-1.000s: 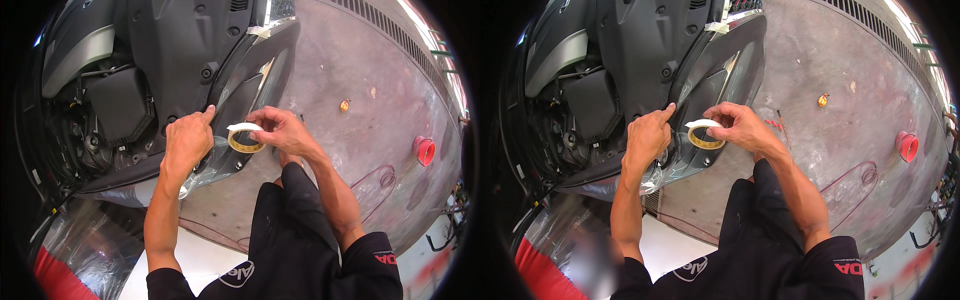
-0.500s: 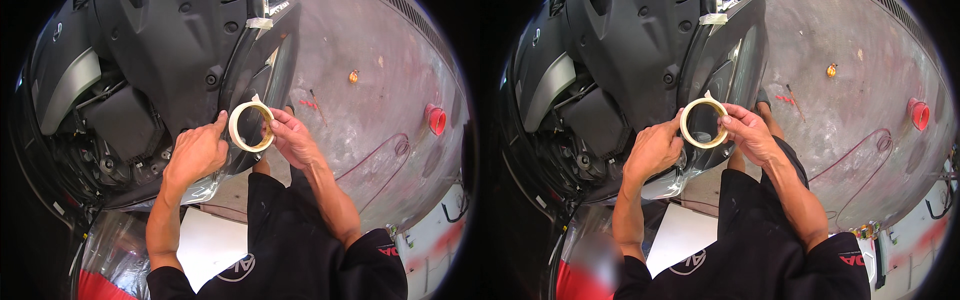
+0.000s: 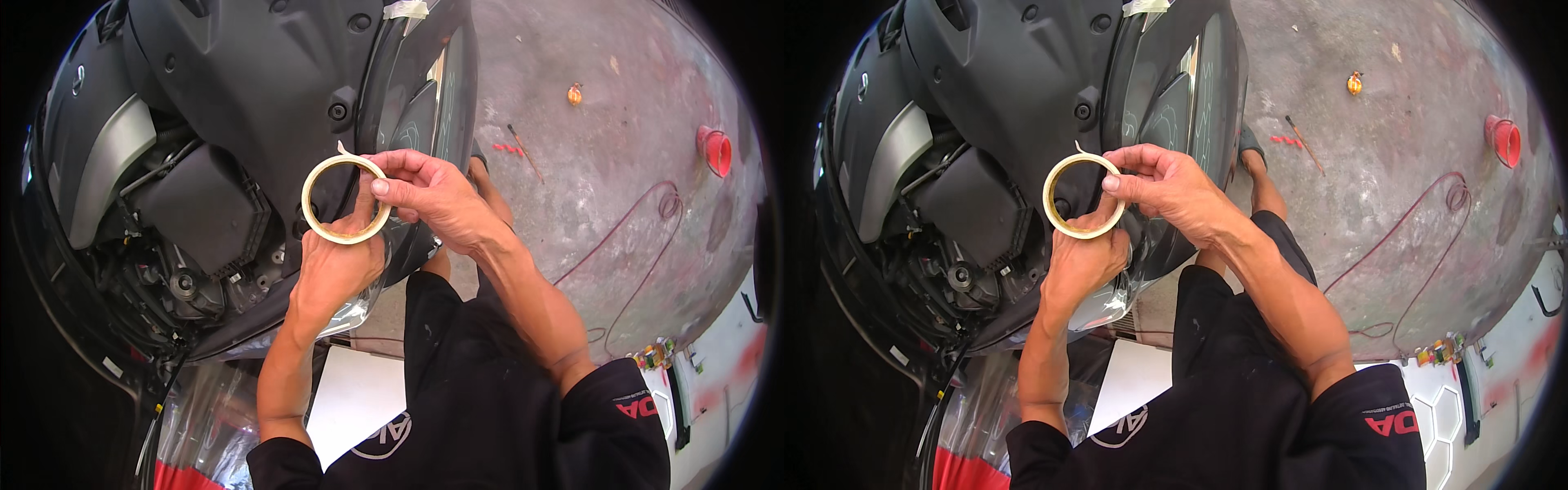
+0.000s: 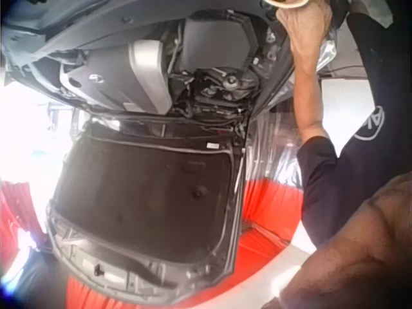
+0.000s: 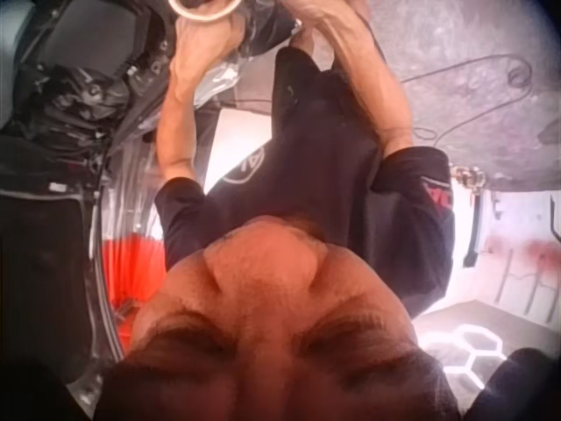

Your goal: The person repairs a damaged car bumper by applying a dark filler paste with a brush and securing sections with masking tape. They repeatedly smooth the filler and tape along the bumper's edge and lower panel.

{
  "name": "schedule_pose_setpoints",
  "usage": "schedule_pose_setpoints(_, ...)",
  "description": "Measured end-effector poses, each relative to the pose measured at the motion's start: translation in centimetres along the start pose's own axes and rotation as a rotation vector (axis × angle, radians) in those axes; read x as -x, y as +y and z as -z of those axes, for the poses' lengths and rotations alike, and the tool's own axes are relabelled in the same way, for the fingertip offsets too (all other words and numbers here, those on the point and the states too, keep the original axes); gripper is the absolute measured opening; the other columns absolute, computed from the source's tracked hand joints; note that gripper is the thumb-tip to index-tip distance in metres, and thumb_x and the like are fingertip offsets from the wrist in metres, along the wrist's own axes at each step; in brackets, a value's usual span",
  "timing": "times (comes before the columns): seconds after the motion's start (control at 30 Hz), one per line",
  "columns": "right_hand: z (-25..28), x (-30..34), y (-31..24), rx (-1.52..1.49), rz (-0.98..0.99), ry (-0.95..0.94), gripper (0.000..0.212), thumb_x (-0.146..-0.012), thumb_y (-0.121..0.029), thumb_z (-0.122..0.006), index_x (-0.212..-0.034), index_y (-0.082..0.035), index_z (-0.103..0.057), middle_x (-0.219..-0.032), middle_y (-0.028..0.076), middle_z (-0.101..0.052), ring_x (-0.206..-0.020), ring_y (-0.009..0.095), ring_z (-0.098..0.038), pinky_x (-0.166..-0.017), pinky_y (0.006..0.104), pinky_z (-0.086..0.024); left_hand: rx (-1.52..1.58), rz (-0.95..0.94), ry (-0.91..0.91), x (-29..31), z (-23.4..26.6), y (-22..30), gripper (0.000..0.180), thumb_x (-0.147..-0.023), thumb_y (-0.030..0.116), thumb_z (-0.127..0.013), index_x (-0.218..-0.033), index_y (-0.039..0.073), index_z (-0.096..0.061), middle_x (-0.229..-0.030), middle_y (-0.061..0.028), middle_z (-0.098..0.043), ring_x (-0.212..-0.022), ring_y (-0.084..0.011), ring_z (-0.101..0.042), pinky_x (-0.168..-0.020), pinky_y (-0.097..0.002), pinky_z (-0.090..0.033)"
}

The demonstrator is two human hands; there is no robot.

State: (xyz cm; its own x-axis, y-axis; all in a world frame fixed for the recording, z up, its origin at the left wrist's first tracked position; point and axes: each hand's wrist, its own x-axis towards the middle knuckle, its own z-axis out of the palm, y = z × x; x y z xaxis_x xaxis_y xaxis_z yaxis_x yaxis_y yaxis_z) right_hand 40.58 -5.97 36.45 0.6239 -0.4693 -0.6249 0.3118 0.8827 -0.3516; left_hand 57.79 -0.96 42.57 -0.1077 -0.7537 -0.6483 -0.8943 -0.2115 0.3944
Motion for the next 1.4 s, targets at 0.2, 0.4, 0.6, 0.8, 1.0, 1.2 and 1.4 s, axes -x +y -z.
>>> schedule_pose_setpoints(0.2,-0.7,0.1,0.3,0.057,0.023,0.025,0.047,-0.096,-0.024,-0.082,-0.135,-0.003,-0.067,-0.106,-0.003,-0.068,-0.078,0.003,-0.049,-0.065,0.0204,-0.037,-0.050,-0.019,0.042,2.5,0.2,0.1,0.062,-0.083,0.005,-0.061,-0.145,0.000,-0.052,-0.080,-0.0234,-0.069,-0.071,-0.0424,-0.069,-0.063,-0.0519,-0.053)
schedule_pose_setpoints(0.4,-1.3,0.5,0.2,0.005,0.067,0.061,0.047,-0.095,-0.018,-0.083,-0.134,0.001,-0.064,-0.112,0.003,-0.074,-0.102,0.008,-0.067,-0.088,0.0246,-0.054,-0.218,-0.277,0.359,5.5,2.9,2.2,0.061,-0.081,0.007,-0.077,-0.139,0.000,-0.059,-0.092,-0.0115,-0.069,-0.091,-0.0303,-0.066,-0.083,-0.0478,-0.050)
schedule_pose_setpoints(0.6,-1.9,0.3,1.0,-0.006,0.100,0.042,0.051,-0.095,-0.017,-0.083,-0.135,0.004,-0.060,-0.113,0.009,-0.074,-0.098,0.011,-0.070,-0.094,0.0270,-0.055,-0.239,-0.154,0.367,0.7,0.5,-0.1,0.039,-0.094,0.013,-0.073,-0.129,-0.001,-0.061,-0.101,-0.0147,-0.068,-0.101,-0.0304,-0.065,-0.105,-0.0482,-0.043)
schedule_pose_setpoints(0.8,-1.5,2.2,1.5,0.099,0.077,0.020,0.055,-0.095,-0.020,-0.083,-0.138,0.004,-0.058,-0.112,0.008,-0.073,-0.096,0.009,-0.067,-0.084,0.0253,-0.055,0.011,-0.343,0.484,3.6,1.2,-2.4,0.032,-0.083,-0.003,-0.066,-0.114,-0.001,-0.060,-0.094,-0.0131,-0.065,-0.089,-0.0330,-0.064,-0.116,-0.0572,-0.040)
schedule_pose_setpoints(1.0,-2.5,5.2,3.1,-0.029,0.181,-0.080,0.054,-0.094,-0.009,-0.082,-0.142,0.005,-0.060,-0.116,0.005,-0.069,-0.091,0.005,-0.064,-0.076,0.0189,-0.052,0.261,-0.415,0.187,6.7,3.9,-2.5,0.024,-0.075,0.000,-0.064,-0.099,0.002,-0.062,-0.083,-0.0117,-0.060,-0.082,-0.0303,-0.061,-0.118,-0.0596,-0.039)
schedule_pose_setpoints(1.2,-2.7,4.9,3.8,0.037,0.213,0.039,0.018,-0.100,-0.008,-0.075,-0.114,0.003,-0.071,-0.093,-0.001,-0.069,-0.080,0.004,-0.062,-0.070,0.0207,-0.052,0.146,-0.435,0.153,5.8,4.7,-2.4,0.017,-0.081,0.003,-0.068,-0.098,0.002,-0.064,-0.080,-0.0101,-0.060,-0.079,-0.0297,-0.060,-0.116,-0.0574,-0.041)
schedule_pose_setpoints(1.4,-3.0,4.3,4.5,0.013,0.297,0.134,0.014,-0.102,-0.010,-0.072,-0.110,0.000,-0.066,-0.089,-0.002,-0.065,-0.077,0.003,-0.059,-0.067,0.0207,-0.049,-0.021,-0.483,0.173,4.4,5.3,-1.2,0.021,-0.082,0.001,-0.071,-0.101,0.003,-0.064,-0.079,-0.0085,-0.059,-0.075,-0.0291,-0.059,-0.091,-0.0475,-0.049)
